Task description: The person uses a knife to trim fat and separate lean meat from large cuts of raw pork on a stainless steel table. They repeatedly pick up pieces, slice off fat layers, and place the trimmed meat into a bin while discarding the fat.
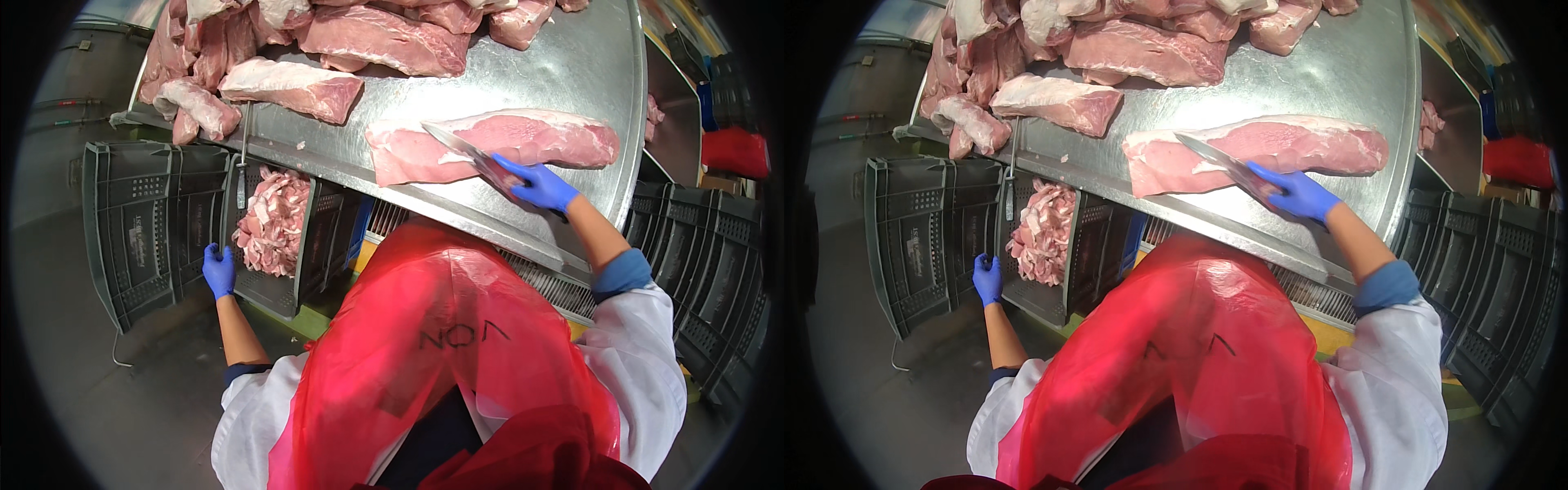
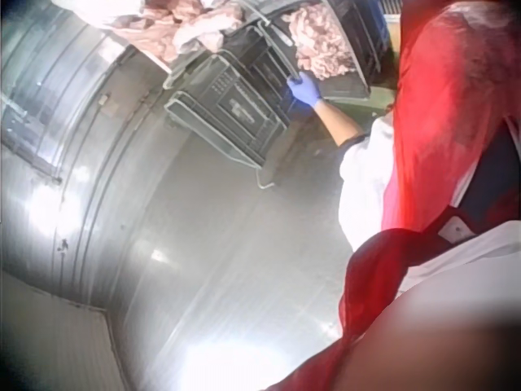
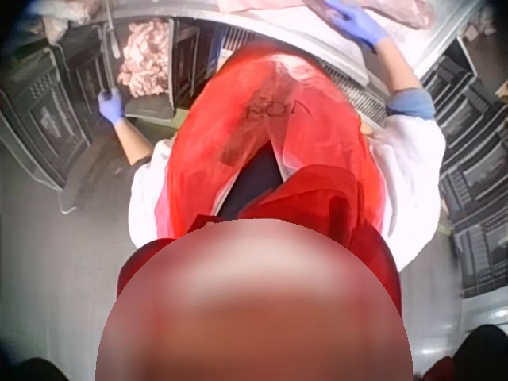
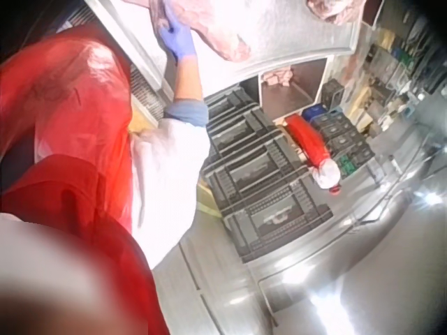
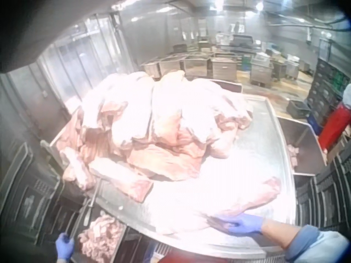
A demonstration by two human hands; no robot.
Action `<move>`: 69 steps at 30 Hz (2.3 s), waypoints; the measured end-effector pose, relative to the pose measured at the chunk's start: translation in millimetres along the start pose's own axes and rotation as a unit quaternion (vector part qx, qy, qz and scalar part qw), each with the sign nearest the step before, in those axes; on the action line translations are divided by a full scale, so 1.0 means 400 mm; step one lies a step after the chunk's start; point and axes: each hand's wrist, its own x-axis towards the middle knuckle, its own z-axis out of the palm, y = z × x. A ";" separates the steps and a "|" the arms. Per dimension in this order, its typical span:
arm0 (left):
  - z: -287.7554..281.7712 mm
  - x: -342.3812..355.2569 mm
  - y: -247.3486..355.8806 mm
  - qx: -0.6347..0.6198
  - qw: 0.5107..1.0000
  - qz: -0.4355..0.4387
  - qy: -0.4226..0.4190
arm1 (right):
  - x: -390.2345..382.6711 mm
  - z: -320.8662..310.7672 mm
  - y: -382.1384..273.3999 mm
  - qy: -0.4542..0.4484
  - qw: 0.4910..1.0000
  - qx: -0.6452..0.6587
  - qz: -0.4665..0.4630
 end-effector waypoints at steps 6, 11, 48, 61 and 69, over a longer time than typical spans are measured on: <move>-0.001 -0.014 0.239 -0.138 0.987 0.084 0.015 | 0.032 0.001 -0.065 -0.065 0.994 0.037 0.086; 0.023 0.004 0.516 -0.159 0.953 0.256 0.027 | 0.046 0.060 -0.026 -0.029 0.995 0.081 0.049; 0.107 0.003 0.730 -0.399 0.887 0.205 -0.111 | 0.003 0.144 -0.188 0.069 0.918 0.371 0.120; 0.093 0.168 0.480 0.107 0.951 0.288 0.017 | -0.151 -0.238 0.192 0.434 0.785 0.100 0.430; 0.272 0.080 0.851 -0.173 0.858 0.475 -0.093 | -0.184 -0.115 -0.034 0.408 0.772 0.280 0.400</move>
